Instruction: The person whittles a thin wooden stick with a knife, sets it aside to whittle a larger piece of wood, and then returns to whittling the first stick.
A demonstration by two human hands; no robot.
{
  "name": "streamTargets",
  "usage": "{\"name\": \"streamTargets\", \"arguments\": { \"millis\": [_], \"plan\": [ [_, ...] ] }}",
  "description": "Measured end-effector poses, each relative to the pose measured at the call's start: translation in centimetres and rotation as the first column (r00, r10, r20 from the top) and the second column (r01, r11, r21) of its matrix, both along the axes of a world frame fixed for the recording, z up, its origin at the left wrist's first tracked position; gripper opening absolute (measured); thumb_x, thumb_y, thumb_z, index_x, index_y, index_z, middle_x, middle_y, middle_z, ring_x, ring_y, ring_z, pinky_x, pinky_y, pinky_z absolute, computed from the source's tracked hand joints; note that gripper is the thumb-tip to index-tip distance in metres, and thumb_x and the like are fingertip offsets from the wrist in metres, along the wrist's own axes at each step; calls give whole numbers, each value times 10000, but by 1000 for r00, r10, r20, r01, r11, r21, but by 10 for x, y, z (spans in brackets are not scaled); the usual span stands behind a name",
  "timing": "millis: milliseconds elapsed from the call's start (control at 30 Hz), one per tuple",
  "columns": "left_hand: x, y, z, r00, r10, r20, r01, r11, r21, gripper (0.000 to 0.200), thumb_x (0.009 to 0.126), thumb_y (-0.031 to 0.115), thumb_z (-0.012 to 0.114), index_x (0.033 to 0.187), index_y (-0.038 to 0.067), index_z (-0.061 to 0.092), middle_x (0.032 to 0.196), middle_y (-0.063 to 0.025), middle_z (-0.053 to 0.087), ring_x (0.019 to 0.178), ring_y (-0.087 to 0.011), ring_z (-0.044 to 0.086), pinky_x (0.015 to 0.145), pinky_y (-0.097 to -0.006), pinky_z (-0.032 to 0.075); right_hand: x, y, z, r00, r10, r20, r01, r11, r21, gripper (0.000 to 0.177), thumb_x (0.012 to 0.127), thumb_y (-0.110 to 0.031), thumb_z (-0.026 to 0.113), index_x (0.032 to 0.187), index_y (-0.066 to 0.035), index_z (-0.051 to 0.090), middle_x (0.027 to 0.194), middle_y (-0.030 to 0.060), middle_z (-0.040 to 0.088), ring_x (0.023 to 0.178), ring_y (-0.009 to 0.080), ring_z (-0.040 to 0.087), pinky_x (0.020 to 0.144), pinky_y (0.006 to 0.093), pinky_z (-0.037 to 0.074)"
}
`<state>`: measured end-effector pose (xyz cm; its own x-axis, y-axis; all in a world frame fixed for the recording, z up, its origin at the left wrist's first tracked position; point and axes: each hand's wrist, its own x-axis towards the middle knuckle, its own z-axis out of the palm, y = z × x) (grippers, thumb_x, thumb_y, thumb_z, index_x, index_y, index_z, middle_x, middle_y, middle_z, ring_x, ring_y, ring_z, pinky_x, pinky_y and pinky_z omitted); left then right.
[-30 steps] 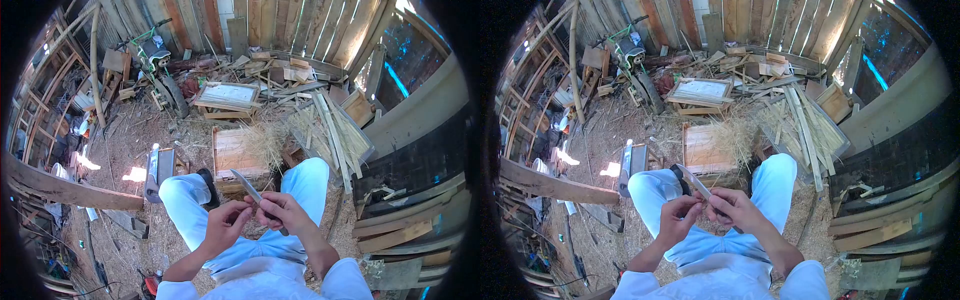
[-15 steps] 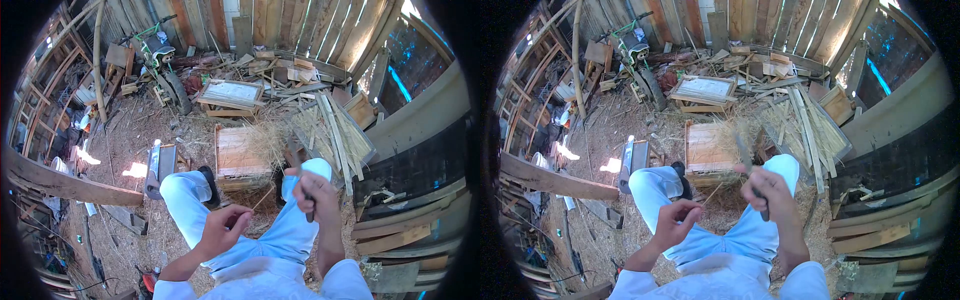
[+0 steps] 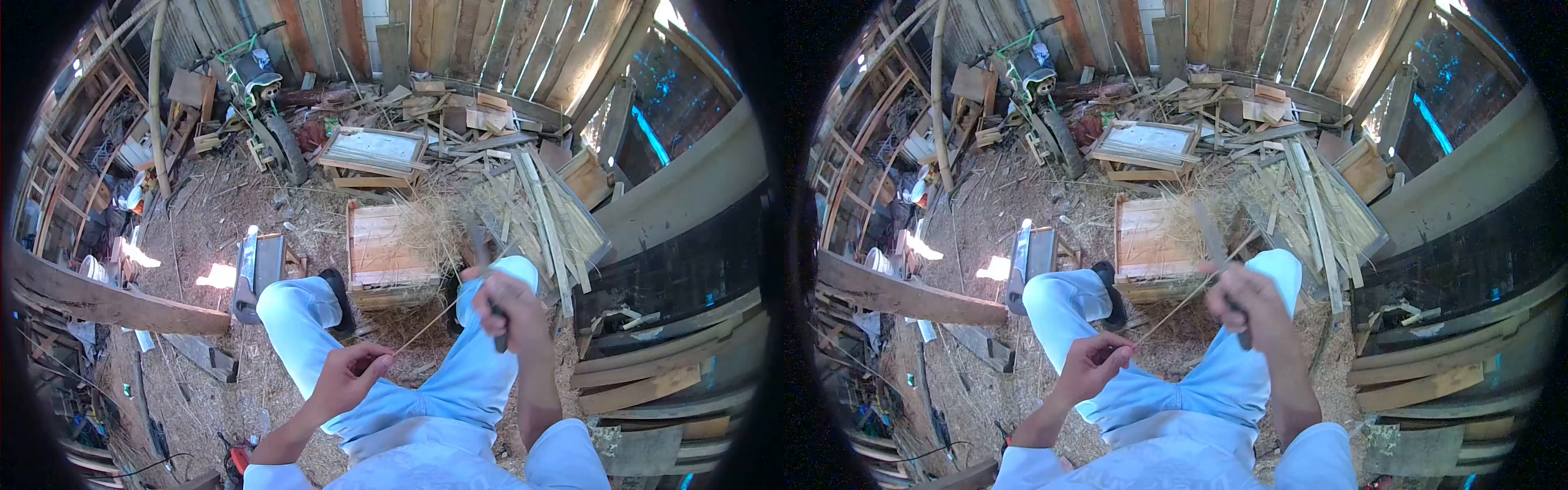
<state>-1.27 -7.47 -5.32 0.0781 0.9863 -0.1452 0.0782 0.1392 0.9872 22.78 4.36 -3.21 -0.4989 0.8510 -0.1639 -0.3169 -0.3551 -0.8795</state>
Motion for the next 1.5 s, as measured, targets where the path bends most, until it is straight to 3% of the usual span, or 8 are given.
{"name": "streamTargets", "arguments": {
  "millis": [100,200,400,567,867,1033,1333,1500],
  "plan": [
    [14,6,7,994,75,-86,-65,992,111,151,889,114,603,960,-16,632,699,-29,619,558,-45,516,483,-186,394,-37,-26,-13,917,397,23,-394,915,-93,361,957,-247,471,1206,12,508,687,7,535,462,21,363,397,171,279],
    [11,9,14,975,105,-196,-73,983,167,132,878,93,609,938,-21,634,702,-31,625,592,-43,537,513,-182,414,-41,-31,-12,912,405,-68,-410,908,-91,350,957,-248,476,1184,15,517,692,8,531,469,18,364,397,169,279],
    [-7,1,6,964,74,-257,-54,995,82,86,852,51,624,913,-8,640,695,-39,623,587,-50,542,515,-187,413,-3,-2,3,996,-84,-17,83,995,-54,339,950,-242,485,1166,19,499,658,20,520,445,21,352,375,173,263],
    [14,12,11,928,175,-328,-65,946,319,82,822,20,639,901,3,626,689,-76,587,541,-96,528,476,-244,400,-52,-38,-17,939,331,-93,-338,938,-77,338,952,-228,490,1193,7,527,734,22,559,480,27,368,404,182,273],
    [-2,2,9,855,252,-453,2,872,490,161,756,-54,660,895,13,613,708,-101,603,551,-193,575,467,-281,438,-2,-5,6,995,-28,-94,15,990,-141,353,951,-244,484,1185,19,517,712,47,551,463,33,366,393,178,283],
    [12,14,3,825,346,-447,57,736,675,189,722,-55,688,881,27,627,697,-82,620,537,-166,579,452,-253,433,-49,-41,-7,913,366,-181,-399,894,-205,401,945,-246,502,1240,26,485,732,55,570,478,33,378,399,177,284],
    [-14,8,2,755,395,-524,124,698,705,197,707,-56,691,871,34,627,737,-100,641,609,-222,626,521,-288,497,2,-1,4,995,36,-89,-48,990,-131,352,962,-237,465,1167,45,514,751,44,565,468,18,355,406,154,298],
    [5,16,3,767,401,-500,98,698,709,207,696,-54,699,871,33,629,734,-94,635,616,-222,624,519,-295,491,-38,-29,-2,952,301,-51,-306,933,-188,392,959,-247,467,1210,54,482,756,54,587,474,25,378,407,166,291]
  ]
}}
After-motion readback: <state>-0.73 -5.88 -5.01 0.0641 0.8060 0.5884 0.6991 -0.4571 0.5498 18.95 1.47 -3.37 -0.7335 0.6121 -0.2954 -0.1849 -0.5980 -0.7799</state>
